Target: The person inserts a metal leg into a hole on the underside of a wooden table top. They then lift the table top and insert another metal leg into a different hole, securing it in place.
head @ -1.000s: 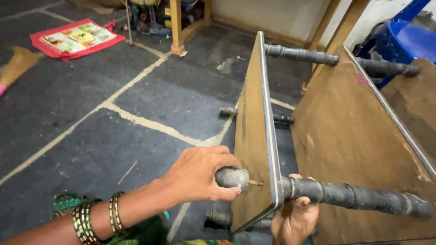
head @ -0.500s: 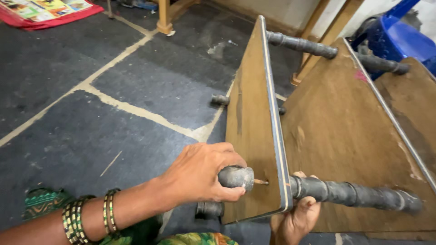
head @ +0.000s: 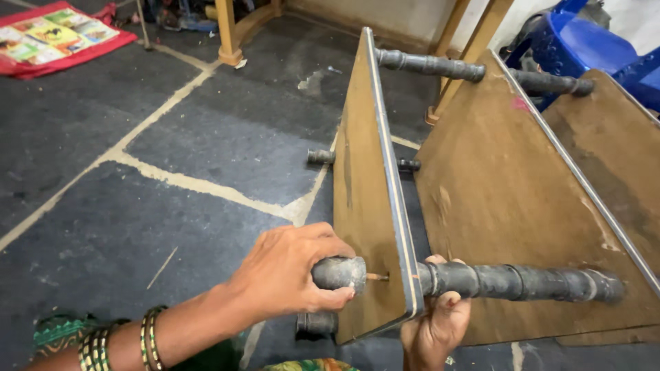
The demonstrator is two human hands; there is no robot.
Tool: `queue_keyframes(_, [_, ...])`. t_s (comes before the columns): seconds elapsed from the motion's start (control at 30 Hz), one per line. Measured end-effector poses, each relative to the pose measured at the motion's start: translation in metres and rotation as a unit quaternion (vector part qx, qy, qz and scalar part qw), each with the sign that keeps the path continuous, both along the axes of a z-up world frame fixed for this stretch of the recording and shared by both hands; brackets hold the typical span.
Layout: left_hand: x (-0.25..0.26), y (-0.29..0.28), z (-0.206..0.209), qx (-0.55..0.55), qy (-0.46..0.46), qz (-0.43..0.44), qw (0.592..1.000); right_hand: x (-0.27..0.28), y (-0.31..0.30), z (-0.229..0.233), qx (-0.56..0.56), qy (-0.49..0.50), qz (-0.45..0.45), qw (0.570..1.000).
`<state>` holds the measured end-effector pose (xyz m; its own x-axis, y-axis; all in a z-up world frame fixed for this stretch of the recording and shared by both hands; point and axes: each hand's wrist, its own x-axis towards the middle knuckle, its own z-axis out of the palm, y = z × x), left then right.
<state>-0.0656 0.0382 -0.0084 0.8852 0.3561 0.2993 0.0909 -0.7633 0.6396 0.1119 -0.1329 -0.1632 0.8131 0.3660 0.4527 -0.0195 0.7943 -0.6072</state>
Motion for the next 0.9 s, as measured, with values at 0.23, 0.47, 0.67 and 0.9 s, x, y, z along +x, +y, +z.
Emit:
queue_keyframes(0.23, [0.006, -0.013, 0.012, 0.018, 0.033, 0.015, 0.999, 0.006, -0.007, 0.002, 0.028, 0.003, 0.025, 0.999])
queue_keyframes(0.47, [0.006, -0.024, 0.017, 0.023, 0.008, 0.025, 0.999, 0.008, -0.011, 0.006, 0.041, -0.008, 0.057, 0.998])
queue_keyframes(0.67, [0.016, -0.038, 0.02, 0.01, 0.042, 0.032, 0.999, 0.009, -0.015, 0.006, 0.022, -0.004, 0.029, 0.999])
queue_keyframes(0.9, [0.03, -0.044, 0.018, 0.047, -0.001, 0.019, 0.999, 0.016, -0.019, 0.007, 0.034, 0.018, 0.04, 0.998])
